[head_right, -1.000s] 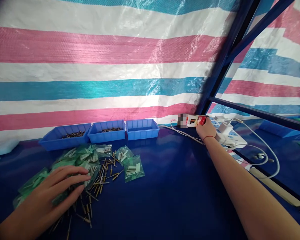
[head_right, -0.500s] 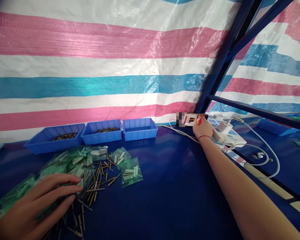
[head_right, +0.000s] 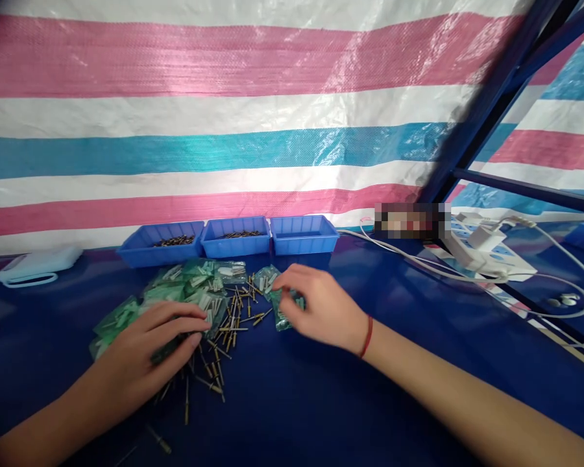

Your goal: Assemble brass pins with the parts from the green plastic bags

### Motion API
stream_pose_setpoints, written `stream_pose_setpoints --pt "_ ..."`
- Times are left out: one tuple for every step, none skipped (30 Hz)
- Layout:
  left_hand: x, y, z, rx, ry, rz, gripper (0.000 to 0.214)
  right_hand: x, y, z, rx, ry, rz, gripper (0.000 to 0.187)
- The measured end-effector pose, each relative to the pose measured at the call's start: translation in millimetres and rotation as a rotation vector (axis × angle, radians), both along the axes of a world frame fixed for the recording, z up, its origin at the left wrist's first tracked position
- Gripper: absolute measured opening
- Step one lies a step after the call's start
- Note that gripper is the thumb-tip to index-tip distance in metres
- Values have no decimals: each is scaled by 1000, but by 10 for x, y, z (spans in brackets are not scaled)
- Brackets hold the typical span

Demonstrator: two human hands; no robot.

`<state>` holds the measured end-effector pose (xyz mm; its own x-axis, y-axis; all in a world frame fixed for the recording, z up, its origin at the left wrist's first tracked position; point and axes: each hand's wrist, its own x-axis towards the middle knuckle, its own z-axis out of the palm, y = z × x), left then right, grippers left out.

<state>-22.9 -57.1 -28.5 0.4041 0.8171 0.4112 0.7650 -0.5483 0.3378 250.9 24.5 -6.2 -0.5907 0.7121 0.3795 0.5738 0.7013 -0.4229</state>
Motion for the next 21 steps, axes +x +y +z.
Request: stream_pose_setpoints --pt "4 -12 11 -6 -5 -3 22 -100 -117 -17 16 -65 60 21" --pt "11 -24 23 -12 -10 -5 22 -173 -201 -31 29 -134 93 20" --pt "18 -37 33 -16 -16 -8 22 -225 -254 -42 43 -197 107 19" --pt "27 -50 41 -19 -24 -13 22 -260 -281 -52 56 -252 111 18" --pt "34 -64 47 -24 -32 -21 23 -284 -290 -60 67 -298 112 17" --pt "40 -76 50 -29 -39 -32 23 -303 -289 -67 79 -336 113 19" --pt "43 -88 50 -35 -46 -45 23 -318 -285 -73 95 -368 111 21" --pt "46 -99 47 -38 -54 -58 23 -332 -281 -78 115 -395 112 22" --pt "47 -108 44 -42 -61 -69 23 -345 -282 -81 134 -419 119 23" --pt "48 -115 40 -44 -71 -76 23 -357 -287 -80 148 -436 132 22" --pt "51 -120 37 -45 -84 -78 23 -368 -296 -76 153 -433 149 22" --pt "56 -124 36 -48 -102 -73 23 -380 -309 -67 142 -400 164 22" --pt "64 -128 37 -57 -125 -60 22 -391 -324 -54 110 -329 168 21" --pt "76 -133 41 -76 -154 -40 22 -404 -341 -38 50 -216 151 19" --pt "92 -139 46 -111 -188 -15 22 -420 -361 -20 -42 -69 119 17" --pt "112 -148 53 -160 -230 17 23 -439 -383 -3 -165 96 82 15" --pt "135 -160 61 -223 -276 48 25 -461 -408 12 -308 263 42 14" --pt "159 -173 69 -291 -327 76 26 -485 -434 22 -458 416 6 14" --pt "182 -188 77 -360 -379 97 26 -509 -462 26 -601 544 -21 16" --pt "204 -202 84 -421 -429 110 26 -532 -489 24 -726 647 -39 19" --pt "223 -216 90 -470 -473 115 25 -551 -515 16 -825 726 -56 20"
